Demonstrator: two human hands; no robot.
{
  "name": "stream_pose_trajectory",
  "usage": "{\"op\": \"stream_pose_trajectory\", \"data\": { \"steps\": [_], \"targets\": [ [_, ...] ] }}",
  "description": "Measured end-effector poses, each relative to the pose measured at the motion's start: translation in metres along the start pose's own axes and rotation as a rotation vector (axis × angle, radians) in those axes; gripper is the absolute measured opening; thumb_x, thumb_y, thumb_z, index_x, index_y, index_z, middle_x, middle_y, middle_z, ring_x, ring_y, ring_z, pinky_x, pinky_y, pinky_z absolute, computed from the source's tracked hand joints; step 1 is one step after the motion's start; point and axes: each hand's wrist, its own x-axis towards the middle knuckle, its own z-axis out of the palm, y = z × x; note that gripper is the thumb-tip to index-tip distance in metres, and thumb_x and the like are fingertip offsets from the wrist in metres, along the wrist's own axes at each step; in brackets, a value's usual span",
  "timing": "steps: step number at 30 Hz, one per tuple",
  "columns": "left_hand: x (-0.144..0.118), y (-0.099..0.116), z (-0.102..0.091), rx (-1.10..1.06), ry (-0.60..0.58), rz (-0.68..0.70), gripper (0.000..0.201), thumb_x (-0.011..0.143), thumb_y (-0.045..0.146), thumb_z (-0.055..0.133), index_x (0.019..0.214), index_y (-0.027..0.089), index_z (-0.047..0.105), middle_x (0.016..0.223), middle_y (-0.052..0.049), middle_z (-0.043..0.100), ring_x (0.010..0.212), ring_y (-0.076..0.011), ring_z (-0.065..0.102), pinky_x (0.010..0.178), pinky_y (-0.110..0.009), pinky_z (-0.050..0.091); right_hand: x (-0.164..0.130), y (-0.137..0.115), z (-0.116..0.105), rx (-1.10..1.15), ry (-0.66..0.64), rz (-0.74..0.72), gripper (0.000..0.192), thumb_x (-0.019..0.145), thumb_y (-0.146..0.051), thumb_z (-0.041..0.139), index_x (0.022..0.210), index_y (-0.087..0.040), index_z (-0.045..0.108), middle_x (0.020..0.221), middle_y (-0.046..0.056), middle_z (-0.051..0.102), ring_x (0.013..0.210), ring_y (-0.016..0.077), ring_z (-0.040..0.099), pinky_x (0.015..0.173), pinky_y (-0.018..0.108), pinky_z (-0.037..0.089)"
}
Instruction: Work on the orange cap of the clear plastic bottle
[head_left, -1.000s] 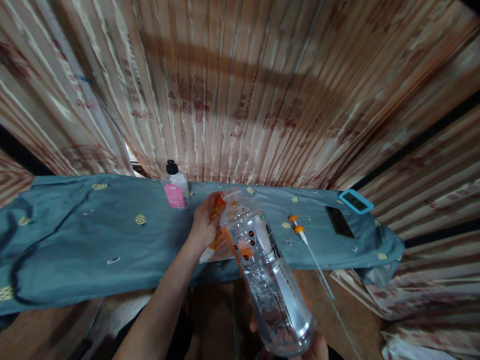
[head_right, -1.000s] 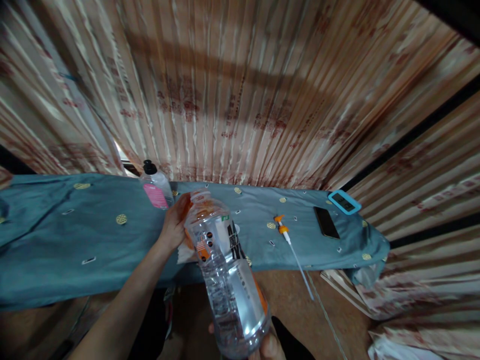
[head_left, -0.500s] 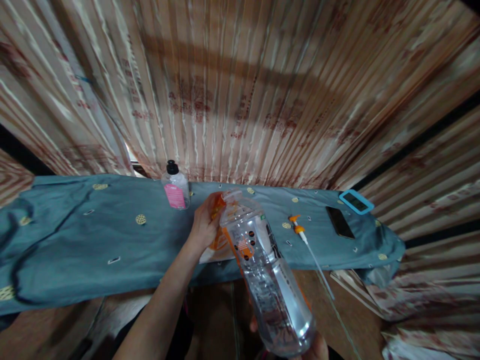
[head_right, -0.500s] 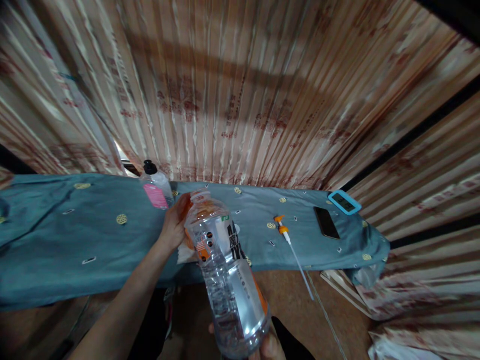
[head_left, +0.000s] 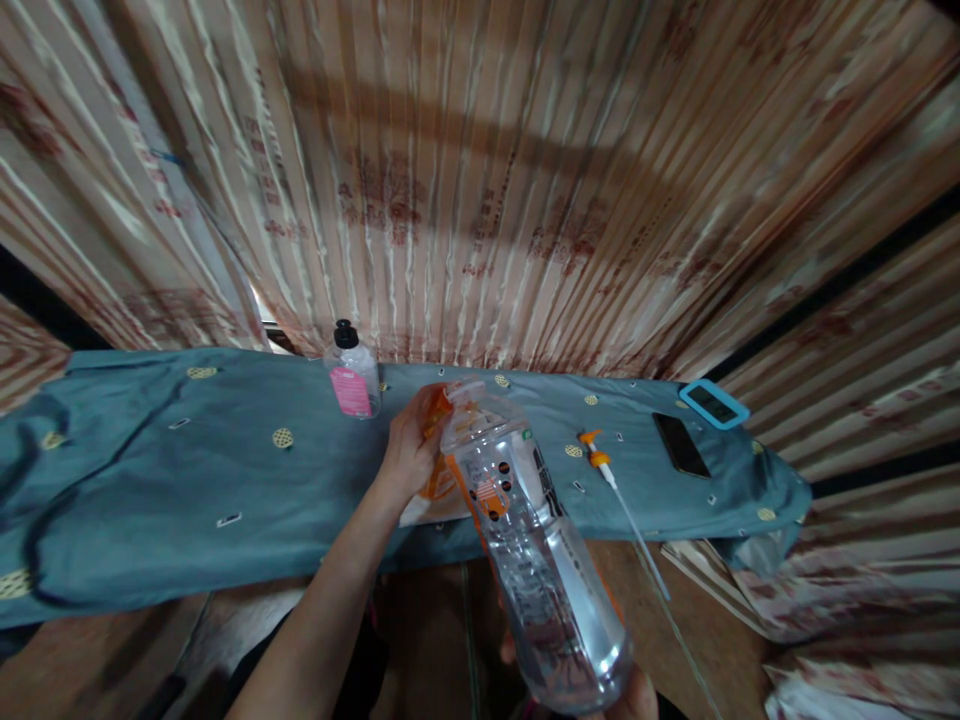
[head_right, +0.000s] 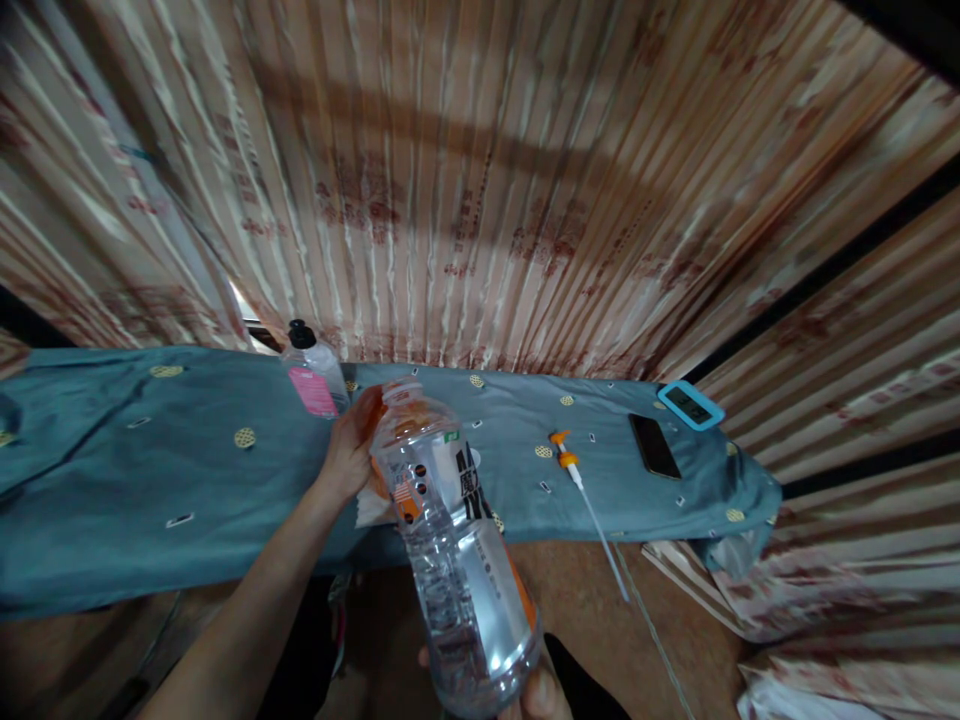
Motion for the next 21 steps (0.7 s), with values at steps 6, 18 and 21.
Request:
{"op": "stream_pose_trajectory", "data": {
  "steps": [6,18,21],
  "targets": [
    [-0.0004,-0.0018,0.0009,0.003,0.004,-0.014,0.039,0.093,0.047,0.047,0.116,0.018,0.061,0.115,-0.012,0.072,0.106,-0.0287,0.068,0.095,-0.040,0.051,-0.0016,0.0032,-0.0010,0.019,0.017,0.001,0.065,0.049,-0.058,0.091,0.102,-0.021,0.081,0.102,0.015,0.080,0.081,0.0312,0.078,0.072,0.033,0.062],
    [0.0000,0.0002,-0.0005,0.021,0.009,-0.010,0.039,0.093,0.049,0.047,0.115,0.019,0.062,0.116,-0.011,0.072,0.106,-0.0284,0.068,0.094,-0.040,0.052,-0.0008,-0.0033,-0.0051,-0.062,-0.033,0.037,0.068,0.052,-0.062,0.089,0.109,-0.025,0.079,0.106,0.014,0.080,0.086,0.0312,0.078,0.075,0.034,0.062],
    [0.0002,0.0006,-0.0010,0.018,-0.006,-0.010,0.040,0.093,0.048,0.047,0.115,0.019,0.062,0.116,-0.011,0.072,0.106,-0.0281,0.067,0.094,-0.040,0.052,0.0013,-0.0038,-0.0054,-0.054,-0.031,0.059,0.067,0.049,-0.060,0.091,0.104,-0.023,0.080,0.101,0.014,0.081,0.084,0.0296,0.078,0.073,0.032,0.062]
  ]
}}
